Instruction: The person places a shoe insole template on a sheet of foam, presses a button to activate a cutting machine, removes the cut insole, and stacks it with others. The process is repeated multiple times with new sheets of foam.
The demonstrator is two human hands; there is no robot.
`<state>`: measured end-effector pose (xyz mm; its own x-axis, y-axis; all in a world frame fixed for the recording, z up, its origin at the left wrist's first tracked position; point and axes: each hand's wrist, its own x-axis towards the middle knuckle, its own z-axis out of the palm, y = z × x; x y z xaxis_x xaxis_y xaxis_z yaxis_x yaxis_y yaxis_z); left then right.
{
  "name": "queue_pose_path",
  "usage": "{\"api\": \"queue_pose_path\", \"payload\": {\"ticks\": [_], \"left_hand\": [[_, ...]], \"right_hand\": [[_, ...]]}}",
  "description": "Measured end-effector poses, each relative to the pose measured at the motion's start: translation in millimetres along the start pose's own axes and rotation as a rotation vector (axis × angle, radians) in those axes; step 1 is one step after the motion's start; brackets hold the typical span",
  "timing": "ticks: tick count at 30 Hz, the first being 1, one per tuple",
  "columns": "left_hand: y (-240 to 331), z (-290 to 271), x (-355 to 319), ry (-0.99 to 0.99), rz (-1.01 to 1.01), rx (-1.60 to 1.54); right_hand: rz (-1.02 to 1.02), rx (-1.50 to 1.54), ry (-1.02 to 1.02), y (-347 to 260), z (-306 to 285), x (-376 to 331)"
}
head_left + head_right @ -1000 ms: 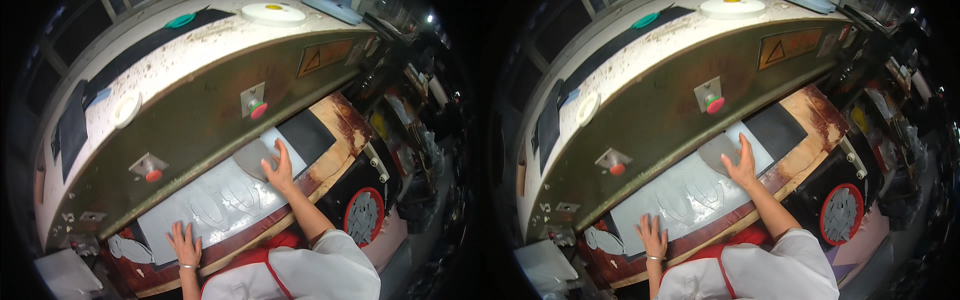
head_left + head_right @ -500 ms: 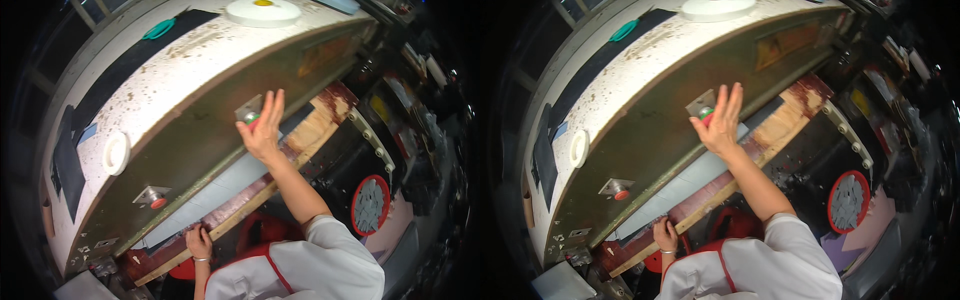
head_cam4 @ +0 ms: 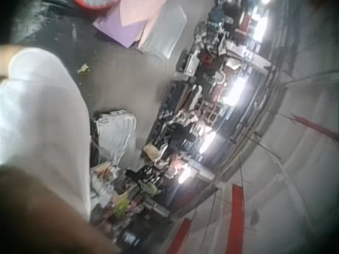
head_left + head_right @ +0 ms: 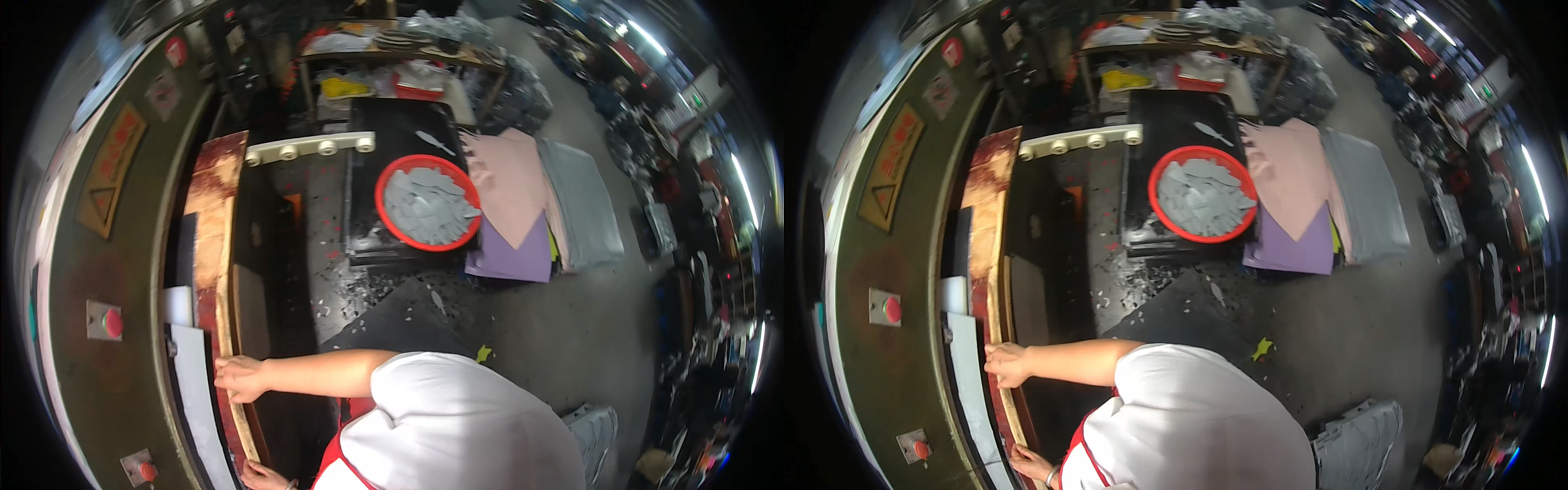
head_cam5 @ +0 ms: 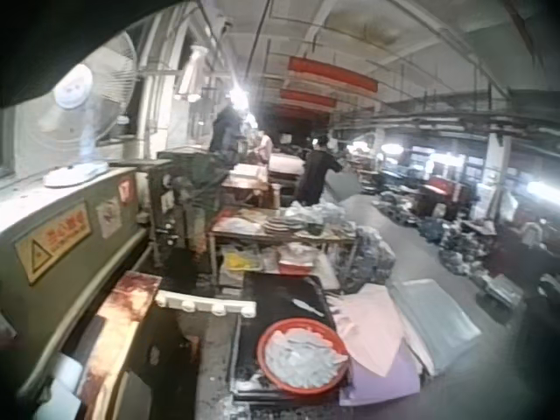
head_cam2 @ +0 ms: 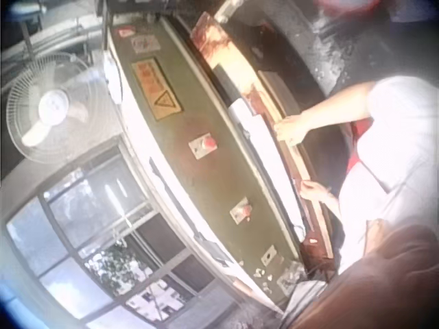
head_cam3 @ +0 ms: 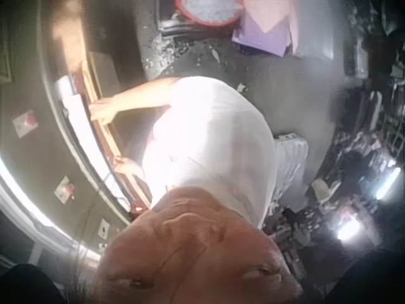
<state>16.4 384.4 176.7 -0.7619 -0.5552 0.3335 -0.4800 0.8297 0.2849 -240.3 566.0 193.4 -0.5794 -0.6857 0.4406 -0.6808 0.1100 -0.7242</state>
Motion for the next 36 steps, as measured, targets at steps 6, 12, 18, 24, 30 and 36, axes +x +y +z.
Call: {"api": "queue_pose_path", "payload": {"ticks": [6,12,18,24,30,36], "left_hand": [[38.0,-16.6,-49.2,0.253,0.339,0.222],[83.5,-48.2,-88.1,-0.218,0.125,-0.014],[174.6,-84.1,-92.7,-0.141,0.056,-0.047],[202.1,-61.1,-77.0,-0.239,0.096,-0.055],[188.0,-54.2,-64.9,-0.322,0.132,-0.071],[210.6,-65.7,-75.5,-0.476,0.129,-0.003]], "right_hand": [[-0.046,-0.109,0.142,-27.9,-27.7,-54.6],[0.063,-0.255,0.104,-37.0,-66.3,-58.9],[0.033,-0.308,0.139,-12.5,-122.8,-23.5],[0.002,-0.352,-0.188,4.8,-126.8,-5.9],[0.222,-0.164,-0.312,12.6,-129.7,16.0],[0.572,0.988,-0.14,57.1,-221.5,31.7]]}}
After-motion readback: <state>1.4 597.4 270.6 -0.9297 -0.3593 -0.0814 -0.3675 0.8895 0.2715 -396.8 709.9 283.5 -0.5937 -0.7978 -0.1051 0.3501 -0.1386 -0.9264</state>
